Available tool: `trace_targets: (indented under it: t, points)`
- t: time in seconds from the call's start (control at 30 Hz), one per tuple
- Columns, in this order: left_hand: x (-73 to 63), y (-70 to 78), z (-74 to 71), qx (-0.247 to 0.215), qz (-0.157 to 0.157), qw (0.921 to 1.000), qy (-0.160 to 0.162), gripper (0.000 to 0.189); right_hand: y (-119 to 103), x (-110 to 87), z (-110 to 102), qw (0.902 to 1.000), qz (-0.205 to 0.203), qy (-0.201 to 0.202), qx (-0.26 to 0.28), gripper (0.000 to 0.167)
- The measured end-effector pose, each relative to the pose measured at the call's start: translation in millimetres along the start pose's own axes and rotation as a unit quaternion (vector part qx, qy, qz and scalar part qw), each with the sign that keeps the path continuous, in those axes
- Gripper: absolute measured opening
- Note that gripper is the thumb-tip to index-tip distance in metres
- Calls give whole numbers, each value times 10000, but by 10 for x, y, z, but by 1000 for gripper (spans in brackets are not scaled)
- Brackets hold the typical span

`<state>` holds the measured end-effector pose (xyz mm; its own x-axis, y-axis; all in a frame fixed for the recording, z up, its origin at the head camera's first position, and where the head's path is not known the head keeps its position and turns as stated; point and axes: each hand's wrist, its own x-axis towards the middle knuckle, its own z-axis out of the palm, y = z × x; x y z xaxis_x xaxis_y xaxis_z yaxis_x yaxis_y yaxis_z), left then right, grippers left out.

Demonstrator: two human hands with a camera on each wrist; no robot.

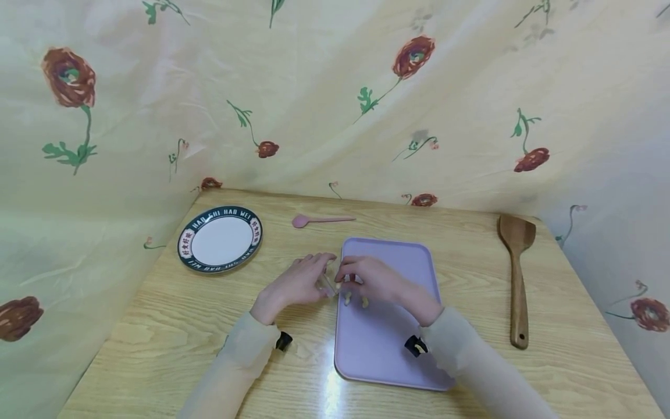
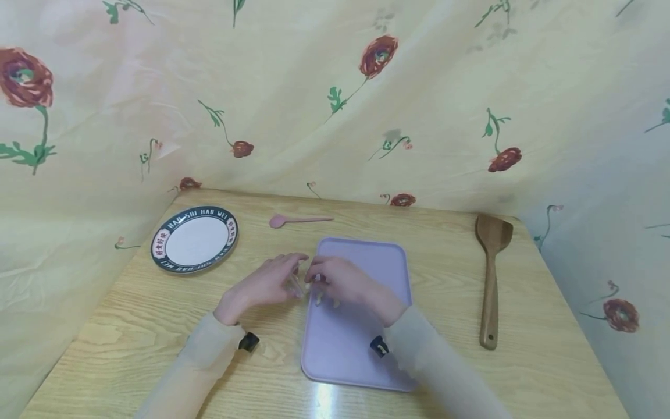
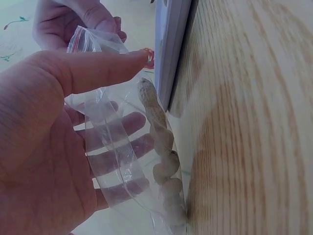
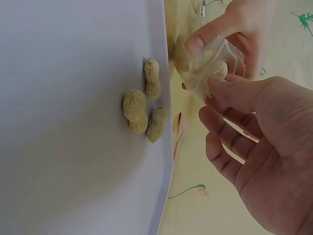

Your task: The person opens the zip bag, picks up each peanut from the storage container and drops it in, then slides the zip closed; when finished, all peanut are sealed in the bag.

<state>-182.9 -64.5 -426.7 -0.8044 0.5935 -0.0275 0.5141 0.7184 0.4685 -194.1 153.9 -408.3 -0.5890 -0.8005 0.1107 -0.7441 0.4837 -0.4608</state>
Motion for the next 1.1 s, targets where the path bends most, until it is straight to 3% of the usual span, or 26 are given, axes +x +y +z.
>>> trace_targets:
  t: [1.1]
  points:
    - [-4,0,6,-10,-51,10000,-7,76,-39,-56,27,9988,399,227,160,21]
